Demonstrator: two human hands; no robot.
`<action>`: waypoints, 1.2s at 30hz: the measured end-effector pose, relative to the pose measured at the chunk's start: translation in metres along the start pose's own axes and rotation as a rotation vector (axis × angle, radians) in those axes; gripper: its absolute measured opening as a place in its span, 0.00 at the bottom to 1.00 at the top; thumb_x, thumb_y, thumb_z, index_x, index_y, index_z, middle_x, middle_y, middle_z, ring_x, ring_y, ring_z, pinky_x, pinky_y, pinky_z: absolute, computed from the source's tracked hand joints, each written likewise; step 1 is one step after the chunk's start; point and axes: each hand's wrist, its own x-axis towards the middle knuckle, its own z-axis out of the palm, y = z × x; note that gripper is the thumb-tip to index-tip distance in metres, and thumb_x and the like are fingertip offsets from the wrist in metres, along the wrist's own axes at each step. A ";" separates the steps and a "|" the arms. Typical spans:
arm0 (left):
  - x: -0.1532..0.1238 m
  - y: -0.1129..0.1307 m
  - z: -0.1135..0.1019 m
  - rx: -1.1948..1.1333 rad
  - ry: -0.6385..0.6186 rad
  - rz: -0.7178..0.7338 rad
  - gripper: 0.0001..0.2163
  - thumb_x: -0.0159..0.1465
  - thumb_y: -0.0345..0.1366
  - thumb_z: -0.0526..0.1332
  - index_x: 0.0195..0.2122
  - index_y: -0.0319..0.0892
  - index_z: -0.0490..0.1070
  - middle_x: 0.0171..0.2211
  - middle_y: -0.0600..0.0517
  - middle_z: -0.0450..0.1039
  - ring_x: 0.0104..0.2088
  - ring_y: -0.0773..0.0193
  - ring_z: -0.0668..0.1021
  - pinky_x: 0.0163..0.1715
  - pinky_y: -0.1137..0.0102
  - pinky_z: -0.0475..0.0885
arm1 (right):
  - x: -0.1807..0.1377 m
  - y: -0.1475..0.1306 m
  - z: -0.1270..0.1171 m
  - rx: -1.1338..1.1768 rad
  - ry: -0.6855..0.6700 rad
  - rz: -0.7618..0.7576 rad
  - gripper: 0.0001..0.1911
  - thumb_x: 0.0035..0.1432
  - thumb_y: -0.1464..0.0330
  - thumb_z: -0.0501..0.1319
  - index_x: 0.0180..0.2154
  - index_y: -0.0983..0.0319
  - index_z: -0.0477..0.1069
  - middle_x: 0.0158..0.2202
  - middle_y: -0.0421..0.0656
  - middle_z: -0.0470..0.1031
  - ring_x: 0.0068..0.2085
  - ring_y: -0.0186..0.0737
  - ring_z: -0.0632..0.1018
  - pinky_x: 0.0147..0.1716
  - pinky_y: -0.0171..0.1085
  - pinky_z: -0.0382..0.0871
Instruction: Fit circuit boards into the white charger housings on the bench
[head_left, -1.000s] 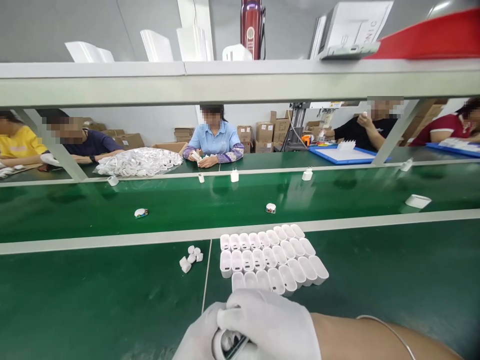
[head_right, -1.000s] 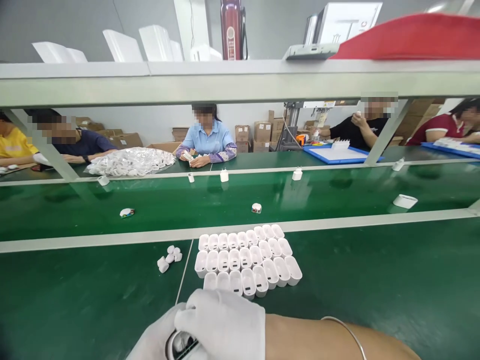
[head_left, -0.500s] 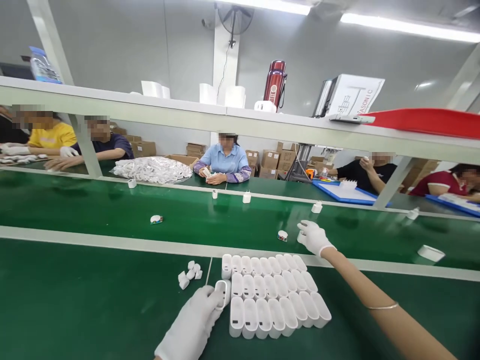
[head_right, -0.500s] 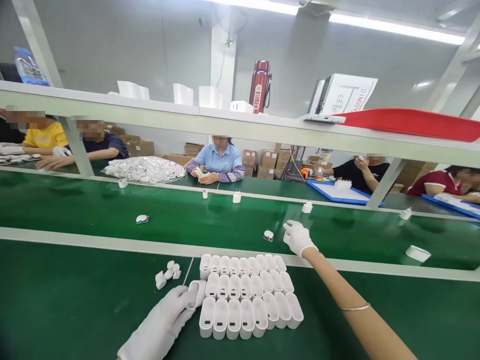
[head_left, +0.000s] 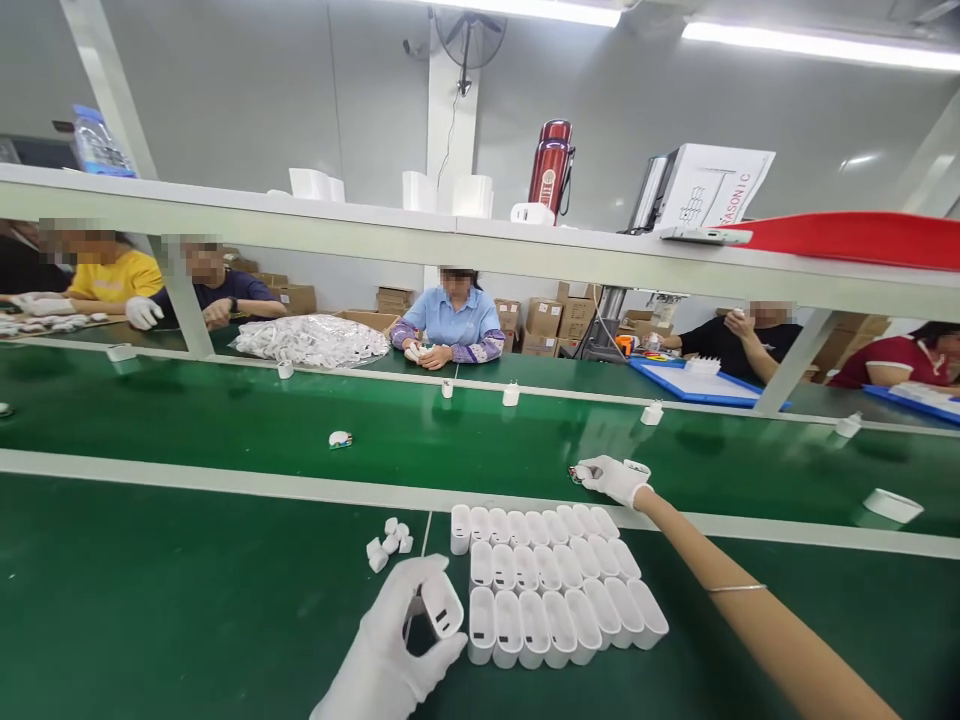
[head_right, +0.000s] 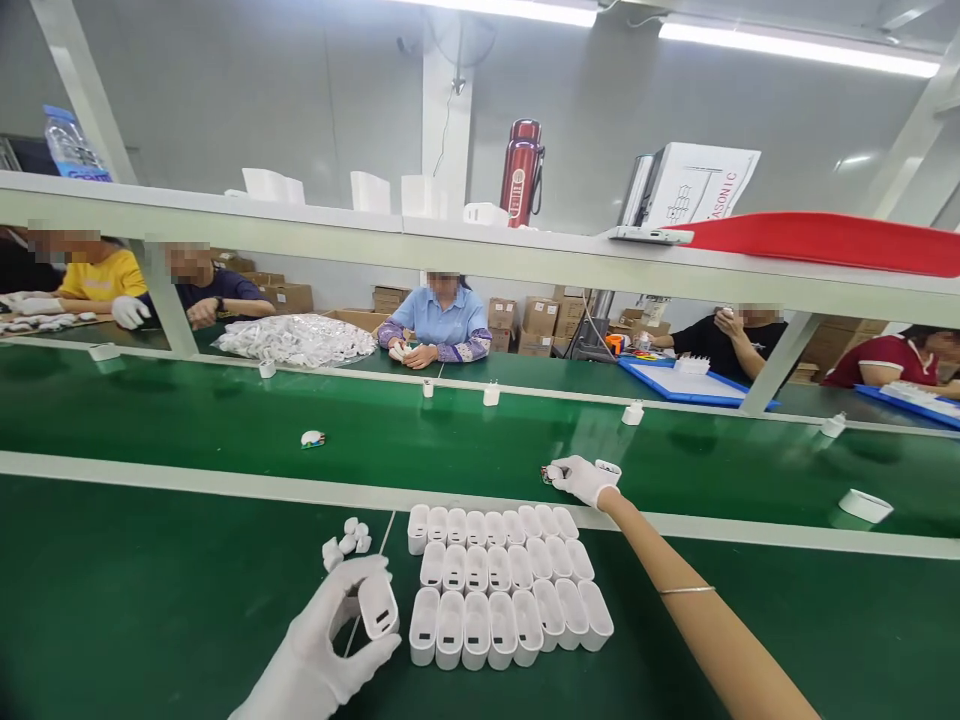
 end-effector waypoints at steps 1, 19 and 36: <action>-0.001 0.000 0.001 0.048 0.051 -0.007 0.21 0.58 0.30 0.62 0.52 0.49 0.63 0.44 0.50 0.71 0.41 0.61 0.78 0.44 0.64 0.76 | 0.000 -0.002 -0.001 0.033 -0.004 0.012 0.15 0.65 0.61 0.58 0.47 0.64 0.71 0.45 0.44 0.74 0.42 0.40 0.77 0.40 0.41 0.74; -0.022 0.024 0.001 0.315 0.195 0.287 0.36 0.62 0.24 0.49 0.69 0.47 0.36 0.32 0.50 0.69 0.25 0.64 0.74 0.25 0.67 0.75 | -0.155 -0.153 0.076 0.366 0.067 -0.456 0.25 0.42 0.63 0.76 0.44 0.54 0.73 0.41 0.40 0.79 0.40 0.41 0.79 0.38 0.37 0.73; -0.035 0.007 0.008 0.567 0.179 0.333 0.34 0.67 0.32 0.54 0.69 0.37 0.34 0.33 0.46 0.69 0.31 0.60 0.74 0.32 0.65 0.75 | -0.158 -0.168 0.073 -0.047 -0.192 -0.334 0.13 0.41 0.66 0.75 0.25 0.57 0.71 0.28 0.33 0.73 0.29 0.35 0.70 0.26 0.35 0.55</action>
